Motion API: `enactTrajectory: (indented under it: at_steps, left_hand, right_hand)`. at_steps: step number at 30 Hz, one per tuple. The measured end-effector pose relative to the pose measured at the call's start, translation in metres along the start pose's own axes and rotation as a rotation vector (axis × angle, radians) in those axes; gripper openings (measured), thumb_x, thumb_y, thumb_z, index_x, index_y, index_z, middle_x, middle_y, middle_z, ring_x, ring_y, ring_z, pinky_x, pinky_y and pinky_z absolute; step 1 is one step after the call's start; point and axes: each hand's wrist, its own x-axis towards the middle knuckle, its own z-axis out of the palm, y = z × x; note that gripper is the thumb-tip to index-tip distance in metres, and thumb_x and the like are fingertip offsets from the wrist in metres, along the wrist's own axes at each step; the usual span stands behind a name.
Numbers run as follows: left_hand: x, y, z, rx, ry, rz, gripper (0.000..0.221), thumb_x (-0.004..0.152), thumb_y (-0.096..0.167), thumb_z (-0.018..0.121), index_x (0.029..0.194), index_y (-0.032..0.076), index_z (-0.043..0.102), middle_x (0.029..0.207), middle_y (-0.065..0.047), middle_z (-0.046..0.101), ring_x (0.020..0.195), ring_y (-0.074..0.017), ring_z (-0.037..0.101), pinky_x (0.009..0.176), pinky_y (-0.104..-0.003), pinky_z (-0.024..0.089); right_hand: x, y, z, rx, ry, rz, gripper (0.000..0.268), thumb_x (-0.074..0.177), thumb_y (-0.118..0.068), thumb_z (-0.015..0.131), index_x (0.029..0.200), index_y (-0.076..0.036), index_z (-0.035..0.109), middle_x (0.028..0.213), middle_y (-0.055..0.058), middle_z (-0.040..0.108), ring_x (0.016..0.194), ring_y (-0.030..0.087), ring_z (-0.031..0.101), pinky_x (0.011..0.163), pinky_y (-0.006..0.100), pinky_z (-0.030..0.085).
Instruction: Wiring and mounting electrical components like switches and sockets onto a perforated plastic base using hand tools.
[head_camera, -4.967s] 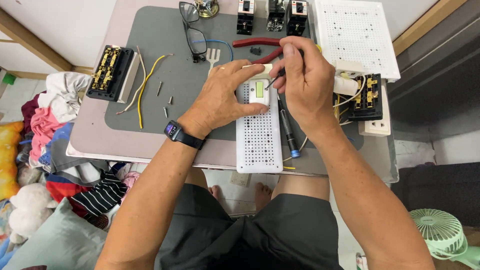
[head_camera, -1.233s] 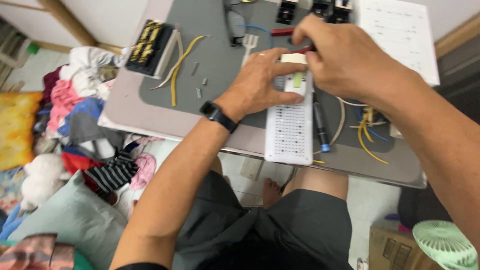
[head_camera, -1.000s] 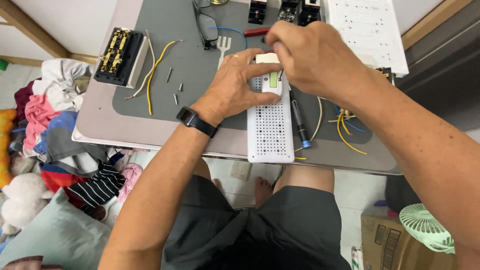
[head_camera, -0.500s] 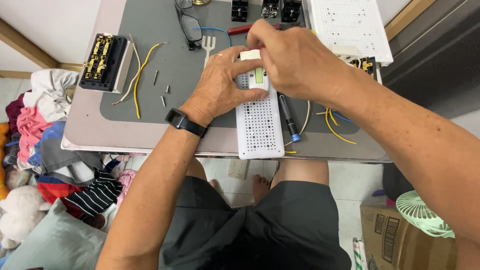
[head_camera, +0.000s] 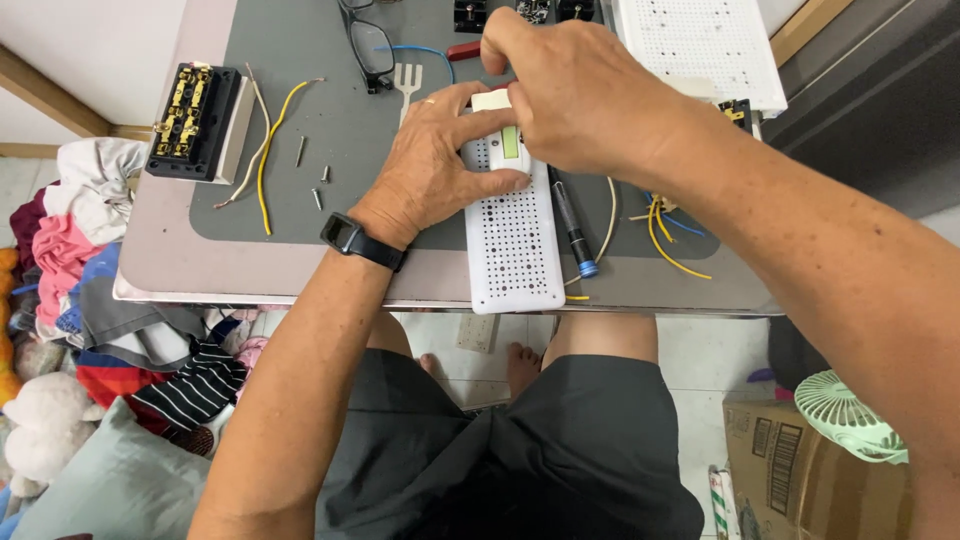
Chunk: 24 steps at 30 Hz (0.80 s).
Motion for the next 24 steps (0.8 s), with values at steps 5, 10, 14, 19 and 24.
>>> enactTrajectory:
  at_steps: [5,10,14,19,24]
  left_hand:
    - [0.000,-0.002,0.002,0.011,0.009,0.006,0.054,0.075,0.044,0.082,0.123,0.026,0.066,0.133,-0.020,0.051,0.123,-0.0344,0.047,0.098,-0.054,0.032]
    - [-0.001,-0.003,0.001,-0.009,0.027,0.034,0.054,0.075,0.043,0.082,0.124,0.027,0.065,0.130,-0.018,0.052,0.123,-0.0341,0.047,0.097,-0.055,0.033]
    - [0.001,0.000,0.001,0.014,0.031,0.067,0.052,0.077,0.041,0.081,0.124,0.022,0.066,0.133,-0.017,0.048,0.123,-0.0352,0.046,0.093,-0.056,0.036]
    - [0.003,0.009,-0.002,0.010,0.101,0.152,0.042,0.080,0.036,0.081,0.117,0.020,0.070,0.128,-0.013,0.050,0.115,-0.0334,0.051,0.085,-0.053,0.044]
    - [0.005,0.013,-0.003,-0.038,0.084,0.112,0.042,0.077,0.029,0.081,0.116,0.020,0.067,0.138,-0.018,0.049,0.129,-0.0354,0.047,0.098,-0.055,0.039]
  right_hand:
    - [-0.001,0.013,0.014,-0.130,0.185,-0.060,0.003,0.095,-0.008,0.049,0.097,-0.008,0.051,0.061,0.010,0.056,0.053,0.037,0.054,0.049,0.048,0.038]
    - [-0.003,0.001,0.003,-0.061,0.080,-0.031,0.026,0.091,-0.005,0.047,0.117,-0.007,0.050,0.063,0.013,0.061,0.057,0.040,0.059,0.057,0.052,0.043]
    - [-0.006,0.013,0.016,-0.178,0.280,-0.064,0.013,0.092,-0.011,0.052,0.104,-0.008,0.055,0.063,0.009,0.059,0.055,0.034,0.059,0.050,0.047,0.040]
    - [-0.003,0.002,0.008,-0.149,0.175,-0.059,0.023,0.090,-0.008,0.053,0.113,-0.009,0.051,0.065,0.014,0.063,0.057,0.043,0.061,0.049,0.053,0.042]
    - [0.002,0.004,0.021,-0.198,0.297,-0.018,0.023,0.093,-0.033,0.059,0.093,-0.010,0.059,0.067,0.012,0.064,0.060,0.039,0.062,0.049,0.051,0.044]
